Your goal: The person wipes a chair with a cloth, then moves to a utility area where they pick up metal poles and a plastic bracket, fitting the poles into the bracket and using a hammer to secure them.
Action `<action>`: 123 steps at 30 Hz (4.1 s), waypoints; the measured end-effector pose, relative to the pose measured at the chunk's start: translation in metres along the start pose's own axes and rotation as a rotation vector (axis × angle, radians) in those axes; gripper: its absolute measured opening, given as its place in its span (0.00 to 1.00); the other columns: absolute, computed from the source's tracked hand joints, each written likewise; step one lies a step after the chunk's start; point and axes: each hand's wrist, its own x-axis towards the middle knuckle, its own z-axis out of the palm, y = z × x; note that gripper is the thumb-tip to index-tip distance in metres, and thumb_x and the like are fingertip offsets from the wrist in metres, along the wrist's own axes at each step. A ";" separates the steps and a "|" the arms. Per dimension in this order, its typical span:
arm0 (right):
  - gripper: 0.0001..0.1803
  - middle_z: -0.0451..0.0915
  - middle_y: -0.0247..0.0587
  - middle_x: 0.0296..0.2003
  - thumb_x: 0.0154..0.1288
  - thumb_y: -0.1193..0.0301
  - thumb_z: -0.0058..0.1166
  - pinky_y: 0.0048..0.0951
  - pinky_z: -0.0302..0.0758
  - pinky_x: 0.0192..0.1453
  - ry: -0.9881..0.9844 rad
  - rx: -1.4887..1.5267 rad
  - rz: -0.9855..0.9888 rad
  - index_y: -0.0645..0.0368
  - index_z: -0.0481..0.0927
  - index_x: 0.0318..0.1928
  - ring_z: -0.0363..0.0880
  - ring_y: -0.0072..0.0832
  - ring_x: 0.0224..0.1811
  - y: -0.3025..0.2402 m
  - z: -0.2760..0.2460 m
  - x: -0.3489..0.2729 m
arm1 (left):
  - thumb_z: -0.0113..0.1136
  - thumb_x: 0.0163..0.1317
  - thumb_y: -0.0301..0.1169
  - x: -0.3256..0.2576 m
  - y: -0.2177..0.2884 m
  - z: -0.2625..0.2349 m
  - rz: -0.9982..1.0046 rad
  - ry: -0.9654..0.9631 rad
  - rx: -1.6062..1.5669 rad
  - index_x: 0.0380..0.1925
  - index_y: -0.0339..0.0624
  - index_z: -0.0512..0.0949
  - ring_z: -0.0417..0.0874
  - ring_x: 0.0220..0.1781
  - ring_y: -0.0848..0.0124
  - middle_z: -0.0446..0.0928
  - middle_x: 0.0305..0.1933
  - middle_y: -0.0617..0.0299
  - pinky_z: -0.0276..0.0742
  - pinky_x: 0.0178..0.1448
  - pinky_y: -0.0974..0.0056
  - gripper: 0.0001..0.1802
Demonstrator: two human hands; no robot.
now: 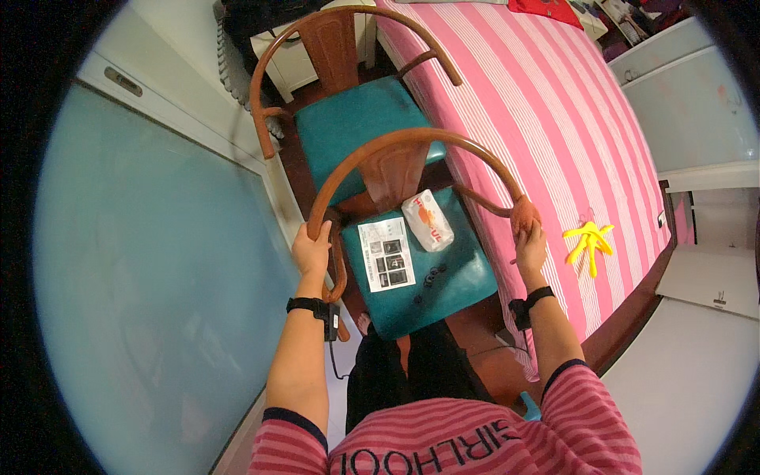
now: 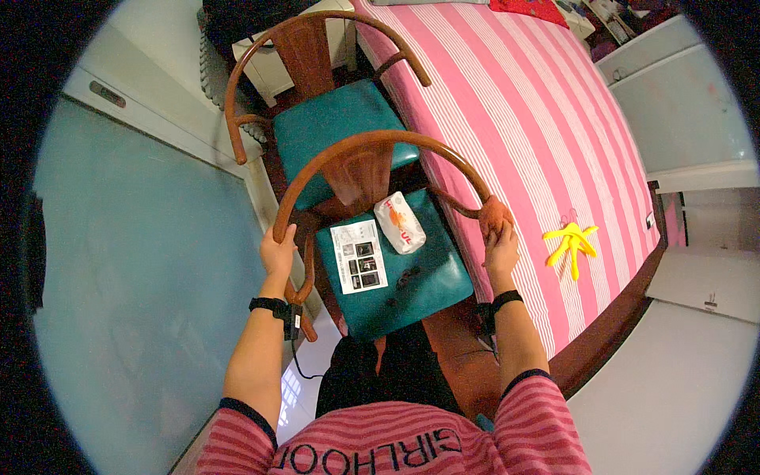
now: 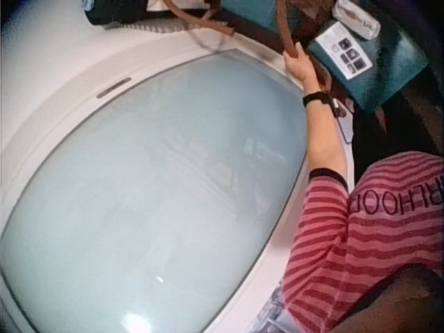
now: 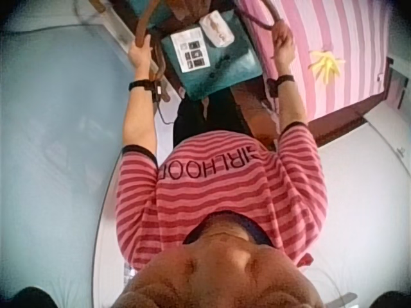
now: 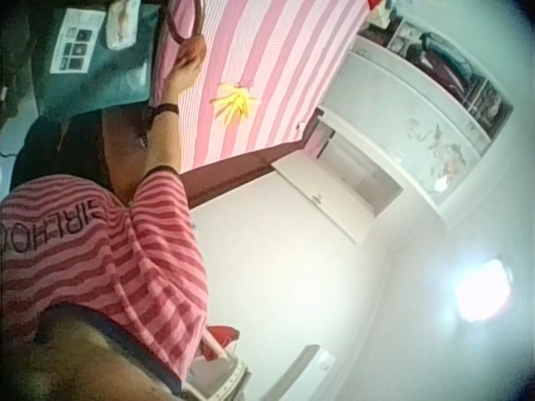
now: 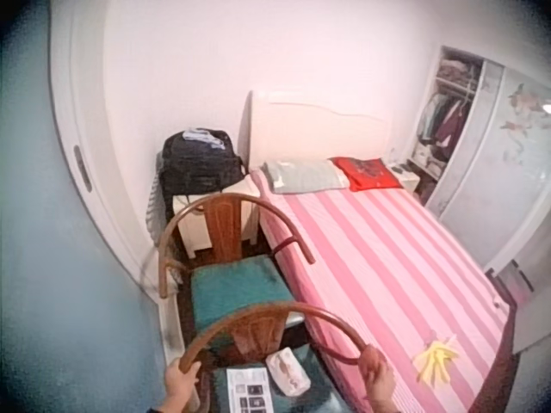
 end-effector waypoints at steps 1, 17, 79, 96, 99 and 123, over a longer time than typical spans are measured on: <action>0.22 0.71 0.55 0.45 0.61 0.68 0.49 0.47 0.69 0.47 0.046 0.043 -0.045 0.54 0.65 0.56 0.71 0.51 0.46 0.006 0.002 -0.004 | 0.62 0.55 0.44 -0.001 0.000 0.001 0.000 0.006 -0.027 0.36 0.36 0.75 0.82 0.23 0.67 0.78 0.29 0.57 0.75 0.30 0.65 0.20; 0.12 0.73 0.42 0.35 0.68 0.70 0.39 0.32 0.74 0.31 -0.190 1.367 0.689 0.59 0.65 0.50 0.74 0.31 0.32 0.018 0.054 -0.087 | 0.62 0.56 0.43 -0.002 -0.001 -0.004 -0.029 0.007 0.095 0.41 0.37 0.76 0.80 0.23 0.69 0.78 0.29 0.58 0.76 0.28 0.66 0.21; 0.20 0.81 0.44 0.40 0.66 0.58 0.38 0.46 0.77 0.40 -0.905 -0.549 -0.392 0.54 0.79 0.45 0.81 0.38 0.43 -0.122 0.108 0.120 | 0.63 0.52 0.44 0.004 -0.021 0.007 -0.035 0.158 0.272 0.35 0.40 0.76 0.79 0.28 0.53 0.78 0.26 0.51 0.73 0.33 0.56 0.19; 0.21 0.75 0.41 0.42 0.65 0.53 0.35 0.37 0.66 0.48 -0.815 -0.548 -0.347 0.49 0.74 0.48 0.71 0.36 0.46 -0.082 0.354 0.187 | 0.64 0.54 0.32 0.002 -0.002 0.006 -0.217 0.141 0.252 0.35 0.35 0.73 0.74 0.26 0.76 0.75 0.25 0.63 0.71 0.32 0.71 0.14; 0.19 0.74 0.40 0.39 0.65 0.55 0.35 0.37 0.66 0.45 -0.823 -0.546 -0.337 0.49 0.74 0.47 0.71 0.35 0.43 -0.077 0.383 0.198 | 0.64 0.54 0.29 0.002 0.005 0.013 -0.200 0.183 0.120 0.34 0.36 0.73 0.74 0.25 0.77 0.75 0.23 0.64 0.71 0.33 0.71 0.12; 0.08 0.69 0.36 0.20 0.64 0.67 0.39 0.33 0.63 0.19 -1.411 0.851 0.292 0.53 0.72 0.35 0.67 0.32 0.17 -0.122 0.295 0.164 | 0.66 0.51 0.40 0.007 0.001 0.008 -0.180 0.110 0.264 0.36 0.38 0.76 0.79 0.27 0.61 0.78 0.26 0.52 0.73 0.33 0.63 0.19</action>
